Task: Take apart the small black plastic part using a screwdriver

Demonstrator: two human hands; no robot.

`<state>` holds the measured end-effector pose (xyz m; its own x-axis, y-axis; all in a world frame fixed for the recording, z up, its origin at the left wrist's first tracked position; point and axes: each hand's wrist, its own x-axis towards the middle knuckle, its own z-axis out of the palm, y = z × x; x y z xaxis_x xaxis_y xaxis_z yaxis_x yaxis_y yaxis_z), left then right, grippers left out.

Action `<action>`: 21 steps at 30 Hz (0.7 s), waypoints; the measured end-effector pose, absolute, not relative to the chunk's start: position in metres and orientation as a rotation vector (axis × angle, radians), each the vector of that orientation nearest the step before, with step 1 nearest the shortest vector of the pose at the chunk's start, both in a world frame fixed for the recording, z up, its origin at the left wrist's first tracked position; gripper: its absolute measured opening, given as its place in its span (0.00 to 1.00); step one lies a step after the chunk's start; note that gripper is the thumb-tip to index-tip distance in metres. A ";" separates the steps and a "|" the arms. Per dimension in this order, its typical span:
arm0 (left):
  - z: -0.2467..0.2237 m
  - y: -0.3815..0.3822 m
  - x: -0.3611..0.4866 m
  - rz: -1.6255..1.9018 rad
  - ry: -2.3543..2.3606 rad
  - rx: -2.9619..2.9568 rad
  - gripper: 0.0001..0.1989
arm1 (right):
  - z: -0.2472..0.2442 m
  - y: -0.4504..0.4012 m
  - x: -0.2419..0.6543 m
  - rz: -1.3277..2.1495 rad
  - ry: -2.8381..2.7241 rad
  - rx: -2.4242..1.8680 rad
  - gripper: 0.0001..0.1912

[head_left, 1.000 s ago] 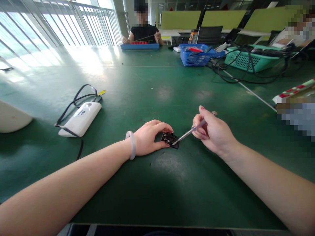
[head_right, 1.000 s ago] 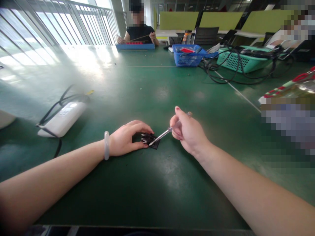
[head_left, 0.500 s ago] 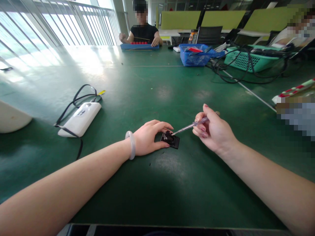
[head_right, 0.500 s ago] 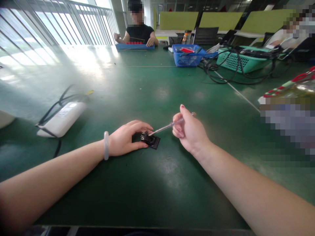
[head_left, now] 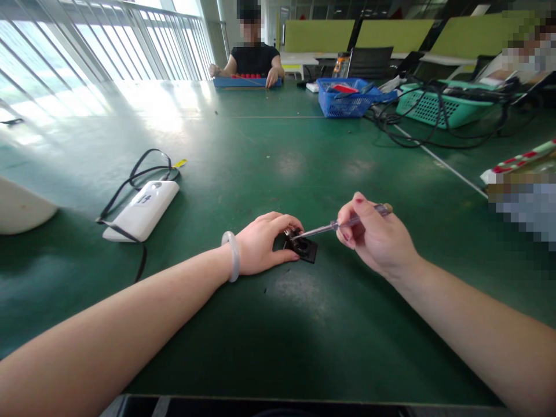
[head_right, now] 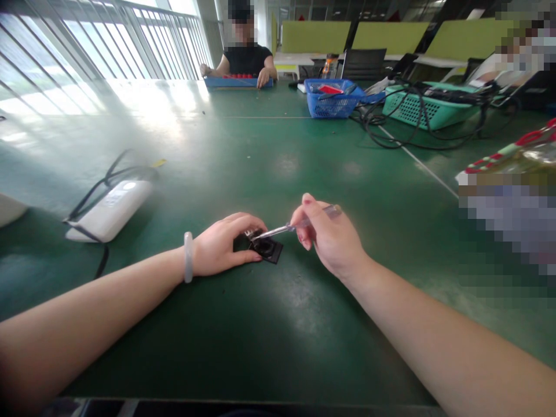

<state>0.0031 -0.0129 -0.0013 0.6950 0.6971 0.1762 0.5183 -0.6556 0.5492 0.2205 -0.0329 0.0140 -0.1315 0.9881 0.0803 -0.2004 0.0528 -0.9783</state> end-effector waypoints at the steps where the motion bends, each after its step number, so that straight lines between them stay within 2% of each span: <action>1: -0.002 -0.013 0.003 0.527 0.950 2.435 0.20 | 0.014 -0.032 0.221 1.323 -1.172 -0.936 0.21; 6: -0.004 -0.013 0.002 0.549 0.963 2.389 0.23 | 0.015 -0.029 0.223 1.276 -1.084 -0.902 0.21; 13: -0.001 -0.013 0.003 0.523 0.900 2.434 0.17 | 0.012 -0.036 0.223 1.370 -1.336 -0.906 0.23; 21: -0.001 -0.013 0.004 0.519 0.916 2.426 0.17 | 0.011 -0.035 0.229 1.320 -1.368 -0.922 0.26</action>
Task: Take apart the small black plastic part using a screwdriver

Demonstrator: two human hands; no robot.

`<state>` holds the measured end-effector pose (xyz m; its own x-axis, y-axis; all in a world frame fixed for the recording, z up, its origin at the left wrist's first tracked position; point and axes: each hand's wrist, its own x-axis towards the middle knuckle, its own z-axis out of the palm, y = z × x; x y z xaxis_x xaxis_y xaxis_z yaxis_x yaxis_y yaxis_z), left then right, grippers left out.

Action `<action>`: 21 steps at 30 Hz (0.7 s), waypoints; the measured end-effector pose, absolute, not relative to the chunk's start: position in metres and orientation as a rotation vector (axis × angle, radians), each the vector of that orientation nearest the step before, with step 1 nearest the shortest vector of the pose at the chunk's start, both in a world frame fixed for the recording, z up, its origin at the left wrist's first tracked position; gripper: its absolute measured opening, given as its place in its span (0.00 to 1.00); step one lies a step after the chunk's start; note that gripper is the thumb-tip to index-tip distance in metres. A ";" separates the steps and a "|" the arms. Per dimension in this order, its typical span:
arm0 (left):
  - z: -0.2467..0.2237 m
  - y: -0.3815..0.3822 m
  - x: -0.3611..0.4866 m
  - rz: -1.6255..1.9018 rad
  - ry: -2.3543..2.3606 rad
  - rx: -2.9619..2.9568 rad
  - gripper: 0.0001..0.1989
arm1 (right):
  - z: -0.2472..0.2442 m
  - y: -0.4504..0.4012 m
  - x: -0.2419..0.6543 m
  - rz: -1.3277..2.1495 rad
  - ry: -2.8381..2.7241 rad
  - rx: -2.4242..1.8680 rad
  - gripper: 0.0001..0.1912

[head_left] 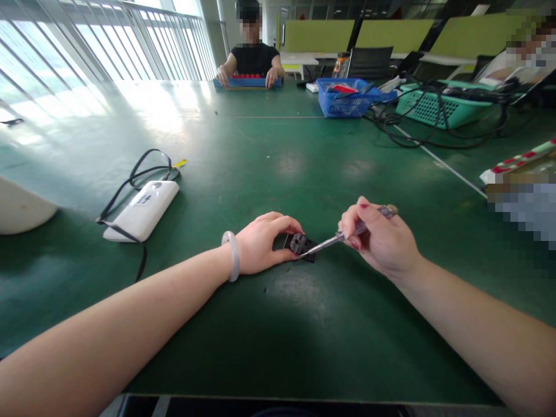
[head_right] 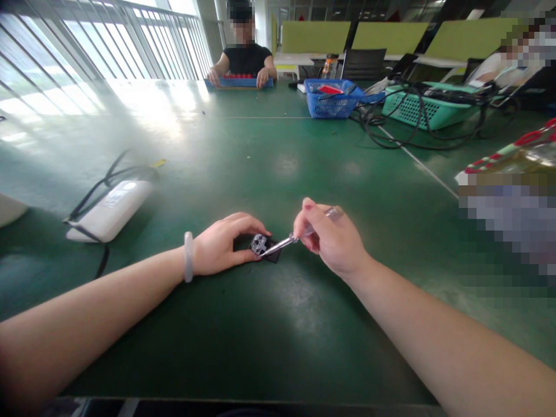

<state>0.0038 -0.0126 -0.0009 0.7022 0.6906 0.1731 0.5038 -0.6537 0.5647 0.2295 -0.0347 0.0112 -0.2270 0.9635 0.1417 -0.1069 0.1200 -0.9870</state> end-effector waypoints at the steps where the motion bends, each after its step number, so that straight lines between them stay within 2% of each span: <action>1: -0.001 -0.013 0.004 0.520 0.918 2.426 0.17 | 0.011 -0.035 0.230 1.323 -1.396 -0.926 0.26; 10: 0.000 -0.012 0.003 0.495 0.942 2.423 0.18 | 0.009 -0.036 0.227 1.250 -1.424 -0.899 0.24; 21: -0.005 -0.012 0.003 0.526 0.998 2.418 0.24 | 0.006 -0.035 0.232 1.008 -1.404 -0.817 0.23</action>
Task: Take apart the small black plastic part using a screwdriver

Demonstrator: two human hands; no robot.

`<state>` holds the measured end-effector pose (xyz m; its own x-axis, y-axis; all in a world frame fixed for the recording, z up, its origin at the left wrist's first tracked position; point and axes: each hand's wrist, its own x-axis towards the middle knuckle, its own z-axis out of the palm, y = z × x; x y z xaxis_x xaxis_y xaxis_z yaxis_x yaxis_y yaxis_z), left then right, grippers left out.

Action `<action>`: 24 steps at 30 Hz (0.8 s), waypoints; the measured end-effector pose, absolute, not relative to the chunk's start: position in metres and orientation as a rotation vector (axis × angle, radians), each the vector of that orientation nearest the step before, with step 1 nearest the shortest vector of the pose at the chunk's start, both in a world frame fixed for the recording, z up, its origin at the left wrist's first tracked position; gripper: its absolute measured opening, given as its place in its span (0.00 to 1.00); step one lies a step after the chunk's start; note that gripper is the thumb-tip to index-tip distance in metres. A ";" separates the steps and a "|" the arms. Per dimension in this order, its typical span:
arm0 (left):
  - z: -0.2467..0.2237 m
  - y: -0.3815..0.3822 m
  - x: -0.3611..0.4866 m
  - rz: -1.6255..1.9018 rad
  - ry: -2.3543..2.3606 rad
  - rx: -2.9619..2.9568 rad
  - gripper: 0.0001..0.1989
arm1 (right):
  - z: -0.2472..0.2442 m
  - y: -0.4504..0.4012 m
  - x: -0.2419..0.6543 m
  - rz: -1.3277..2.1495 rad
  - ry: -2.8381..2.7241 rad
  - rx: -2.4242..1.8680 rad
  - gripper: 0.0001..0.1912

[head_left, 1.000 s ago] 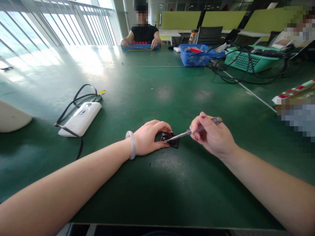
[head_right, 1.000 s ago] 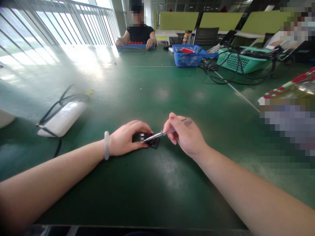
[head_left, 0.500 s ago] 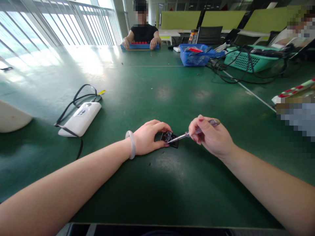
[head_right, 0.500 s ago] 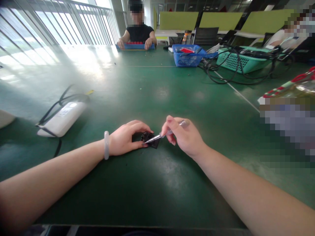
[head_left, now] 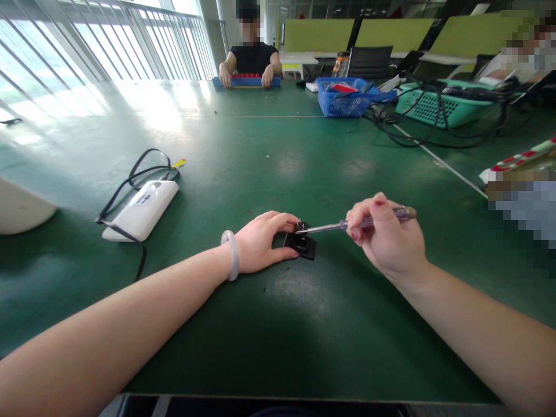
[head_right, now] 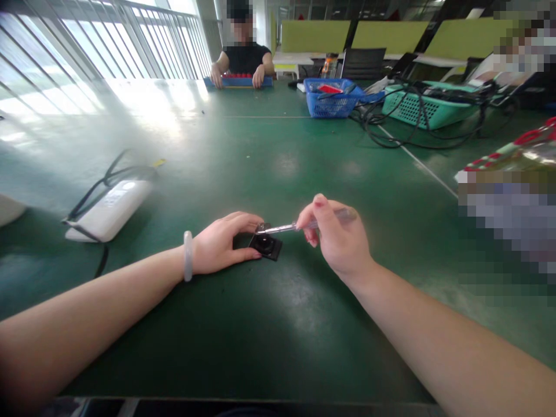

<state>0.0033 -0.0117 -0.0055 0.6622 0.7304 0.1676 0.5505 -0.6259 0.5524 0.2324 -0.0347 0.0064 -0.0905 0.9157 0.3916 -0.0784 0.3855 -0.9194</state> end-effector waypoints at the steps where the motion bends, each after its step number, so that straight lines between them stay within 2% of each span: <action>1: -0.006 -0.011 0.003 0.529 0.986 2.422 0.24 | 0.006 -0.034 0.233 0.994 -1.403 -0.822 0.23; 10: -0.006 -0.010 0.002 0.542 0.893 2.452 0.18 | 0.006 -0.024 0.233 0.907 -1.201 -1.059 0.24; 14: -0.005 -0.011 0.002 0.554 0.898 2.424 0.19 | 0.007 -0.020 0.238 0.714 -1.149 -1.046 0.23; 18: -0.005 -0.012 0.003 0.557 0.950 2.436 0.17 | 0.007 -0.021 0.243 0.564 -1.263 -1.012 0.22; 24: -0.006 -0.012 0.001 0.592 1.081 2.458 0.16 | 0.010 -0.032 0.241 0.653 -1.494 -0.888 0.23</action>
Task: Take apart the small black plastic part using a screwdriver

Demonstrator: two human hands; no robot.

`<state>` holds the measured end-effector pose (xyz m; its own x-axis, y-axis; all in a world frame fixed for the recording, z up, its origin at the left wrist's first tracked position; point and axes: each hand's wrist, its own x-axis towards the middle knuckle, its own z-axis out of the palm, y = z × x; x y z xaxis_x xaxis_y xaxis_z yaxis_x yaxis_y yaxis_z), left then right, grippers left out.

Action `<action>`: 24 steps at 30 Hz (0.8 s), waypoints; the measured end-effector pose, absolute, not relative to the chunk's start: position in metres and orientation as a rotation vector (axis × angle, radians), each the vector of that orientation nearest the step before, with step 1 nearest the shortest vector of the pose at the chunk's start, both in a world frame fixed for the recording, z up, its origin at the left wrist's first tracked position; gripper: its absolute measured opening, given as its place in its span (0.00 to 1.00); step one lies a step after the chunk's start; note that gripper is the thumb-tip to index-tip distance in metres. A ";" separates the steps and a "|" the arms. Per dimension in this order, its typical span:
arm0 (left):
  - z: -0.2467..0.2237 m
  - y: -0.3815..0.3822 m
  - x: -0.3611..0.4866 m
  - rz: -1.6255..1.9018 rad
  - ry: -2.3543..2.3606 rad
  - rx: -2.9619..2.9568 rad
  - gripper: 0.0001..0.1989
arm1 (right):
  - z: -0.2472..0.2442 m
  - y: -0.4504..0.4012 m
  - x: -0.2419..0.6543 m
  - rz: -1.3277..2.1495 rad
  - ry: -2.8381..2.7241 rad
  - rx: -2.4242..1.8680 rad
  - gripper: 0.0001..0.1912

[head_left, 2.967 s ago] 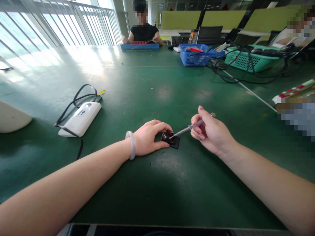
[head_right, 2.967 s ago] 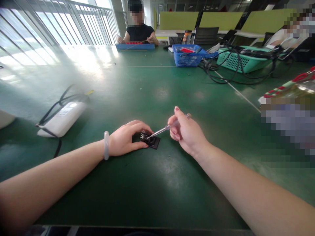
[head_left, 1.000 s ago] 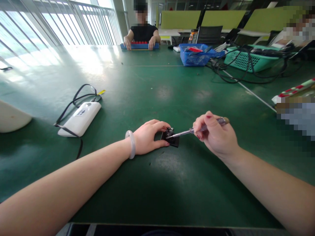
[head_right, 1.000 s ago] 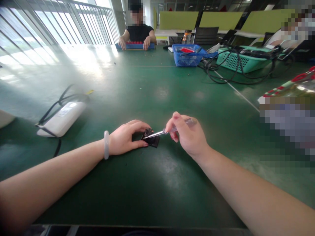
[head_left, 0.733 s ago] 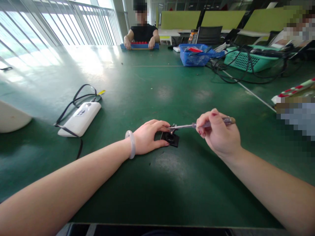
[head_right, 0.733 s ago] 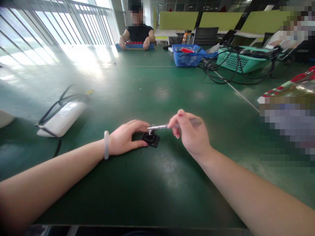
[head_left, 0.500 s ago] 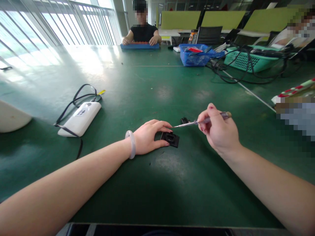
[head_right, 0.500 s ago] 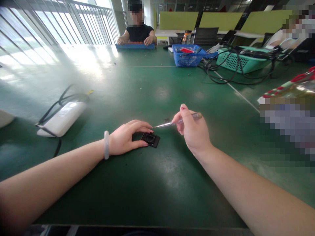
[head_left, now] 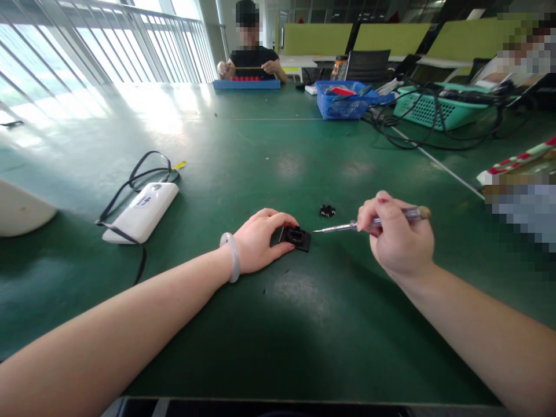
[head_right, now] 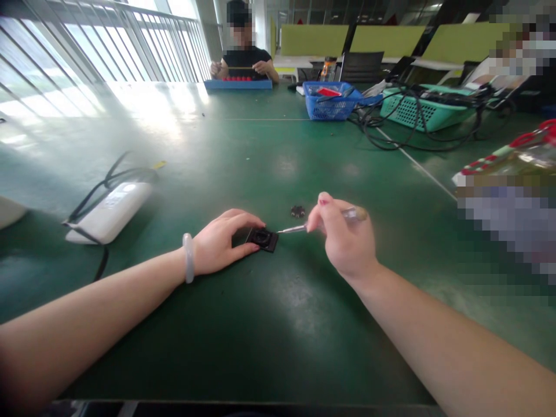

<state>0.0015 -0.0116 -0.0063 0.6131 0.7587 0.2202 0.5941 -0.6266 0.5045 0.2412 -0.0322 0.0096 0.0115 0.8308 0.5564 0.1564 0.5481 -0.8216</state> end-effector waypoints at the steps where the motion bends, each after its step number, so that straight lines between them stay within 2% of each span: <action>1: -0.006 -0.011 0.001 0.593 1.089 2.459 0.16 | 0.010 -0.034 0.240 0.664 -1.524 -0.881 0.23; 14: -0.006 -0.013 0.001 0.594 1.071 2.476 0.17 | 0.026 -0.043 0.231 0.590 -1.912 -1.028 0.23; 24: -0.002 -0.011 0.004 0.551 1.126 2.448 0.17 | 0.026 -0.046 0.232 0.574 -2.061 -0.868 0.19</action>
<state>0.0040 -0.0108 -0.0023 0.6000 0.7779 0.1869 0.6249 -0.6016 0.4976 0.2321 -0.0456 0.0263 -0.4360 0.7453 0.5043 0.3776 0.6602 -0.6492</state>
